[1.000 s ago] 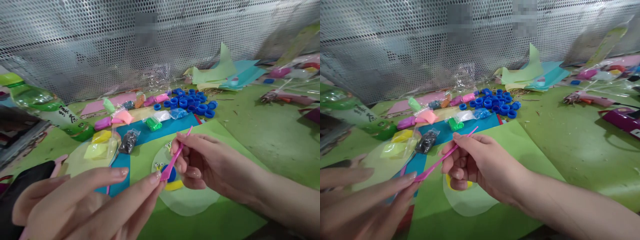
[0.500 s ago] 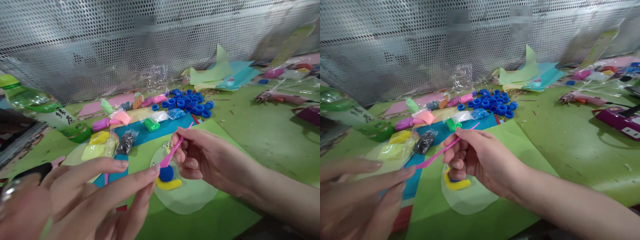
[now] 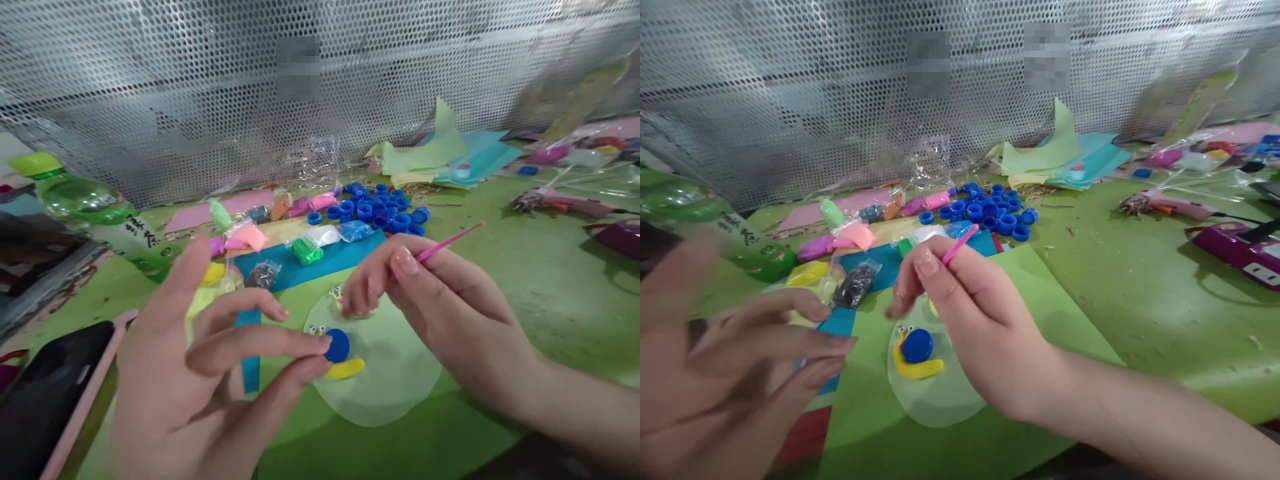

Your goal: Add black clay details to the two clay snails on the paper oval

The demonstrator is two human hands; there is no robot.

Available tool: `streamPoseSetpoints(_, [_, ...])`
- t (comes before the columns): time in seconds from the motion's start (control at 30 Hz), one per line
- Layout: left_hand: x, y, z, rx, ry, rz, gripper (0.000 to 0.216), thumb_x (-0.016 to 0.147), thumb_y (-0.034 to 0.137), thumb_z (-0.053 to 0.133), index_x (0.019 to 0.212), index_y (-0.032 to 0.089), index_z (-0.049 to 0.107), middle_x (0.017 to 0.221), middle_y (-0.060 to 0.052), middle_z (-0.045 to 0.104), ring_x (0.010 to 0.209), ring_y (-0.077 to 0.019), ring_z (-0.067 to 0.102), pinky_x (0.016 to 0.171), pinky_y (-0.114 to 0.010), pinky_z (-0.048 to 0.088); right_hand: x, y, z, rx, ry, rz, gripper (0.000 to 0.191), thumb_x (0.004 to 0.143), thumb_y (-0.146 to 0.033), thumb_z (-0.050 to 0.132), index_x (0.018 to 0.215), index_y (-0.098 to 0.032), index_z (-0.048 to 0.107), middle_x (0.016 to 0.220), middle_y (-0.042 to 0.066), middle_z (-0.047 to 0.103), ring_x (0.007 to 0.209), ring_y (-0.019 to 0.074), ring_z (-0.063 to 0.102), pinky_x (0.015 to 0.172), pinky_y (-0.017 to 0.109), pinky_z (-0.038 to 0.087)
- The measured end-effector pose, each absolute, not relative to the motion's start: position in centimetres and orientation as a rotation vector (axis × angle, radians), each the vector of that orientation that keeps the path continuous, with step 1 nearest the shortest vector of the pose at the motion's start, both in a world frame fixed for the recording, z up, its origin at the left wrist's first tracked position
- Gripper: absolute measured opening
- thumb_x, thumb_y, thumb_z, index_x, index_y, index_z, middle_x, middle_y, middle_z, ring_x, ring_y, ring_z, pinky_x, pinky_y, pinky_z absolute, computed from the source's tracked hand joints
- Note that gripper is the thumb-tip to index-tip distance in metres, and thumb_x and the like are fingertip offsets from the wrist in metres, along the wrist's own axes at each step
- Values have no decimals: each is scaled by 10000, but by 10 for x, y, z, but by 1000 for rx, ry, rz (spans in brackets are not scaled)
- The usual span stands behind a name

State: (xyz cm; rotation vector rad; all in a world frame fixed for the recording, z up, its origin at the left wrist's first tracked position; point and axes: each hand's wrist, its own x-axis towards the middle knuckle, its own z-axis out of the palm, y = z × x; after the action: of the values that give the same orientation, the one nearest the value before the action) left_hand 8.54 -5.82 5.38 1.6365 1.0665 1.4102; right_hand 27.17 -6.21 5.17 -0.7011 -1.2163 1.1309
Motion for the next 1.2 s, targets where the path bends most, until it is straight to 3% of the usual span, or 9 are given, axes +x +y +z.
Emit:
streamPoseSetpoints(0.1, [94, -53, 59, 1639, 1079, 1364, 710, 746, 352, 824, 1377, 396, 500, 805, 74, 765, 915, -229, 744, 927, -402, 635, 271, -66, 51, -746, -1378, 1039, 320, 1070, -233, 436, 760, -181, 491, 731, -14, 461, 678, 106, 431, 651, 235, 396])
streamPoseSetpoints(0.2, [97, -50, 59, 1544, 1113, 1281, 729, 742, 449, 801, 1394, 359, 488, 873, 12, 774, 988, -292, 734, 858, -445, 659, 271, -68, 49, -770, -1499, 1056, 286, 984, -199, 611, 740, -174, 465, 721, -21, 441, 657, 98, 392, 601, 231, 355])
streamPoseSetpoints(0.4, [89, -51, 50, 1483, 1102, 1191, 740, 749, 450, 793, 1415, 367, 482, 820, -3, 777, 1047, -306, 718, 849, -432, 664, 268, -68, 45, -902, -1636, 992, 316, 897, -237, 704, 740, -185, 435, 667, -42, 401, 590, 93, 353, 525, 242, 304])
streamPoseSetpoints(0.57, [82, -55, 44, 1488, 982, 1033, 627, 839, 409, 745, 1373, 542, 443, 747, 83, 771, 1033, -156, 722, 875, -258, 640, 269, -67, 44, -904, -1606, 1010, 346, 885, -280, 763, 727, -175, 473, 653, -44, 420, 576, 84, 377, 514, 226, 304])
streamPoseSetpoints(0.77, [96, -54, 47, 1423, 1107, 1151, 773, 723, 476, 815, 1415, 362, 491, 832, -30, 779, 1109, -326, 693, 832, -435, 669, 270, -65, 46, -779, -1541, 1047, 354, 901, -184, 732, 716, -179, 431, 679, -44, 413, 608, 82, 394, 558, 204, 344])
streamPoseSetpoints(0.87, [102, -47, 50, 1424, 1119, 1153, 778, 689, 491, 834, 1389, 373, 517, 868, -36, 774, 1112, -337, 689, 843, -452, 665, 269, -64, 45, -724, -1540, 1062, 338, 869, -112, 709, 734, -186, 408, 702, -45, 411, 632, 85, 399, 588, 203, 366])
streamPoseSetpoints(1.0, [107, -38, 52, 1417, 1109, 1158, 790, 661, 509, 851, 1372, 387, 530, 895, -38, 767, 1112, -341, 688, 839, -454, 666, 270, -65, 47, -849, -1580, 1044, 409, 794, -160, 782, 717, -187, 381, 686, -49, 397, 614, 88, 363, 531, 231, 294])
streamPoseSetpoints(1.2, [87, -19, 51, 1365, 1073, 1124, 810, 643, 538, 862, 1371, 407, 532, 921, -41, 763, 1051, -340, 717, 804, -447, 677, 272, -63, 55, -869, -1555, 1113, 448, 748, -144, 793, 723, -201, 349, 719, -49, 351, 650, 104, 313, 567, 251, 274])
